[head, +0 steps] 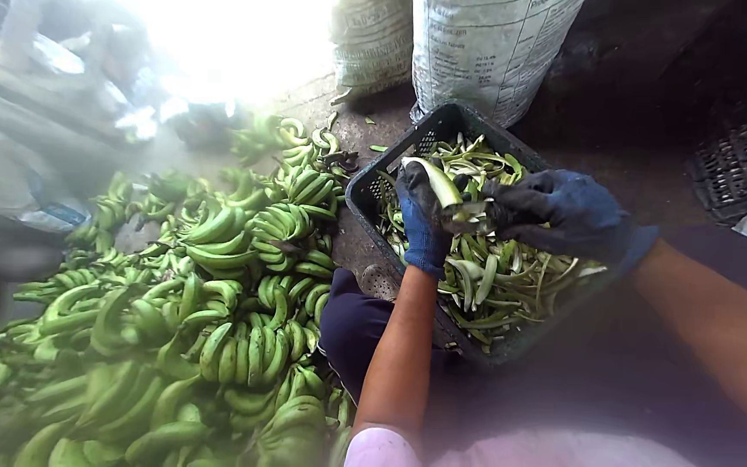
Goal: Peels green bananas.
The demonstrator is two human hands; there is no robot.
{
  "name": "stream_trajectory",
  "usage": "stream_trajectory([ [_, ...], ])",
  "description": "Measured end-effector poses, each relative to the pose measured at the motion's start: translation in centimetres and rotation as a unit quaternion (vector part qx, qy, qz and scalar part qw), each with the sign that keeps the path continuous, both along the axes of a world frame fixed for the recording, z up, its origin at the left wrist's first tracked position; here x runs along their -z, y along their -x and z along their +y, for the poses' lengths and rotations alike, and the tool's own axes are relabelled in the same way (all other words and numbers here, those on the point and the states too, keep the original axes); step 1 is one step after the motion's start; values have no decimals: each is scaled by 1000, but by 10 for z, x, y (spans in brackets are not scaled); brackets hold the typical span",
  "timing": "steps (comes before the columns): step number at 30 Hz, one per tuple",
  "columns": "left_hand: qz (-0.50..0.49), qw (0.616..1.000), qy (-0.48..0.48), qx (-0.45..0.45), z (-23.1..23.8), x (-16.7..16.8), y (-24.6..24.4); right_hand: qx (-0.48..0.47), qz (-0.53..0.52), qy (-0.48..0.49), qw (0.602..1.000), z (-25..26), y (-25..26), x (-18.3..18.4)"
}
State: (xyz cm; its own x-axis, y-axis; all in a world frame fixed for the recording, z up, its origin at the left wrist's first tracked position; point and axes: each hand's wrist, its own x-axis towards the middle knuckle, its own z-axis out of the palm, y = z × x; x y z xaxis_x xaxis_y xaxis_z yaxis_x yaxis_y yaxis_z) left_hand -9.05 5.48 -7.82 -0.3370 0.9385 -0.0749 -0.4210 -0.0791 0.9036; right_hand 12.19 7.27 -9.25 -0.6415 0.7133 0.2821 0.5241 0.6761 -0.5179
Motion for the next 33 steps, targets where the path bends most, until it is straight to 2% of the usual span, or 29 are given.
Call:
stream_trajectory([
  [2, 28, 998, -31, 41, -4, 0, -5, 20, 3, 29, 999, 5, 0, -7],
  [4, 114, 980, -35, 161, -14, -3, -7, 53, 11, 85, 995, 21, -2, -16],
  [7, 182, 929, 68, 313, -18, -9, -11, 87, 4, 141, 986, 33, -11, -18],
  [9, 132, 951, 75, 271, -13, 3, -12, 78, 3, 129, 989, 28, -11, -13],
  [11, 12, 982, 31, 186, -4, 16, -6, 37, 6, 68, 997, 14, -2, -10],
  [13, -165, 977, 0, 131, 5, 20, 2, -7, -9, -7, 1000, 4, 2, 2],
  [15, -244, 966, -17, 84, 8, 18, 4, -9, -12, -57, 998, 0, 5, 4],
  [16, -240, 967, -27, 76, 7, 16, 1, 1, -16, -55, 998, 0, 6, 0],
  [19, -34, 995, -61, 69, 1, 9, -8, 53, -40, 25, 997, 4, 8, -15],
  [22, 91, 994, -20, 57, -1, 4, -12, 67, -39, 58, 995, 9, 6, -11],
  [24, 207, 973, 62, 83, -5, 4, -15, 80, -34, 112, 990, 13, 2, -3],
  [26, 327, 922, 109, 176, -8, 6, -15, 133, -21, 226, 965, 20, -4, 11],
  [27, 343, 906, 135, 208, -8, 8, -16, 167, 0, 276, 947, 24, -7, 19],
  [29, 293, 913, 163, 233, -6, 22, -14, 185, 18, 303, 935, 22, -8, 14],
  [31, 178, 946, 168, 213, -3, 26, -7, 128, 6, 247, 960, 16, -8, -2],
  [33, 70, 970, 155, 171, -3, 17, 2, 38, -6, 143, 989, 11, -7, -5],
])
